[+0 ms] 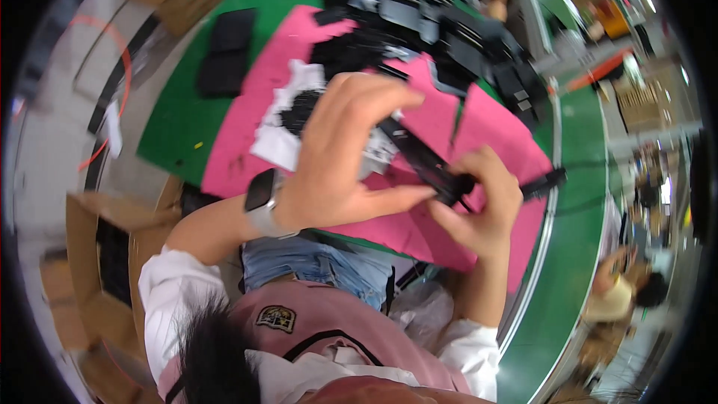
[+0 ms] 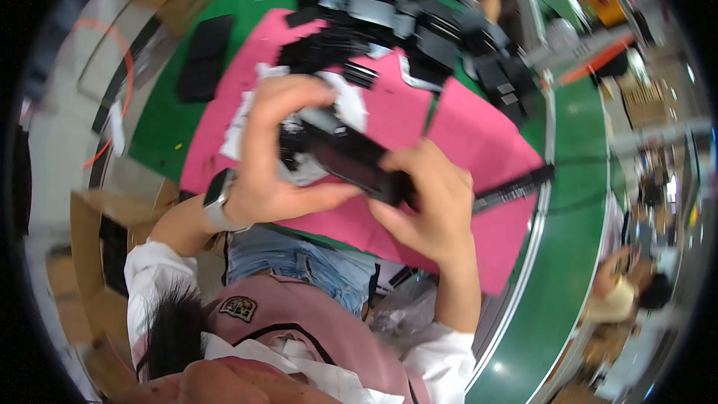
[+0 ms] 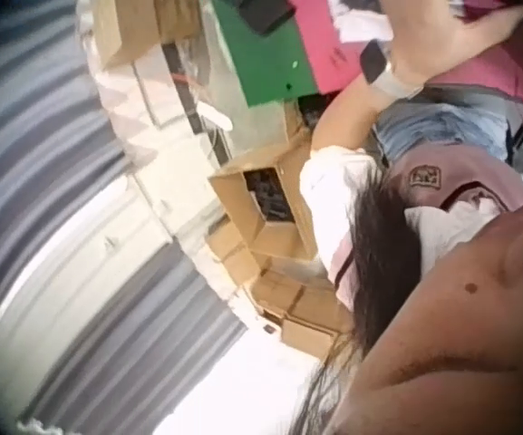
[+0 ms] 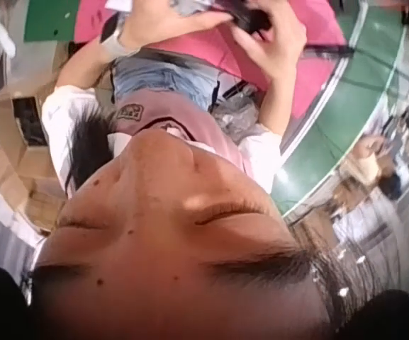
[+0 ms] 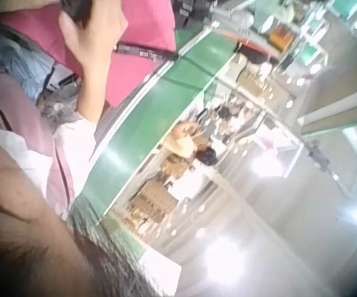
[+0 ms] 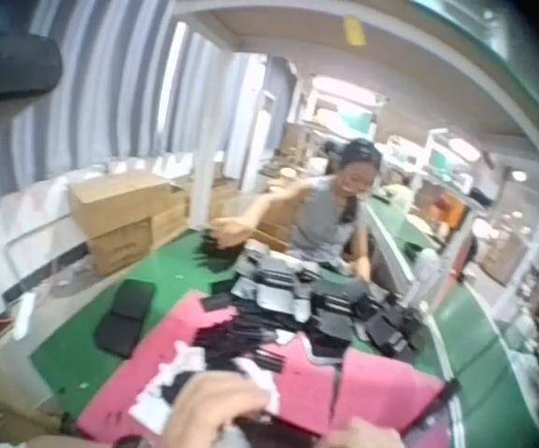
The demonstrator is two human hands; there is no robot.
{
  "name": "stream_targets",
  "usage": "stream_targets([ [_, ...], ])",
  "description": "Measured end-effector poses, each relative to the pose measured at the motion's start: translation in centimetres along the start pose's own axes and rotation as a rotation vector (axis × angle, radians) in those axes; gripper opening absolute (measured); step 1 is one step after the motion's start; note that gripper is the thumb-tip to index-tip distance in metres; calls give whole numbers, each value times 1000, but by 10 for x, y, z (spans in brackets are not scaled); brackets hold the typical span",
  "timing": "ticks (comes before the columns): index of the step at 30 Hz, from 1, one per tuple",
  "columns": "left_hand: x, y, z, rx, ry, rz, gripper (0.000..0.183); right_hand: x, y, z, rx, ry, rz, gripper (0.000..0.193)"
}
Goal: Assembling small black plastic components by aligning them and using an electric screwdriver to fasten them with small screws.
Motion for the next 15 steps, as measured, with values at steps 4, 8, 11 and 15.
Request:
stream_targets([
  [4,34,-30,-33,-541,-917,-44,64,27,-1,-3,110,280,139,30],
  [8,9,-38,-21,-504,-986,34,47,31,4,-3,42,563,81,46],
  [11,-31,-55,-8,-586,-860,39,47,40,11,-20,-13,820,-31,59],
  [15,-136,-126,-21,-782,-323,642,24,37,15,-24,-17,870,-7,46],
])
Point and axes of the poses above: each hand's wrist, its own y-axis towards the middle knuckle, its own x-axis out of the palm, z = x × y, the point moved 6 cm from there along y, towards the middle knuckle, and after that the axes turned 15 degrees about -z, right-handed, at the moved point
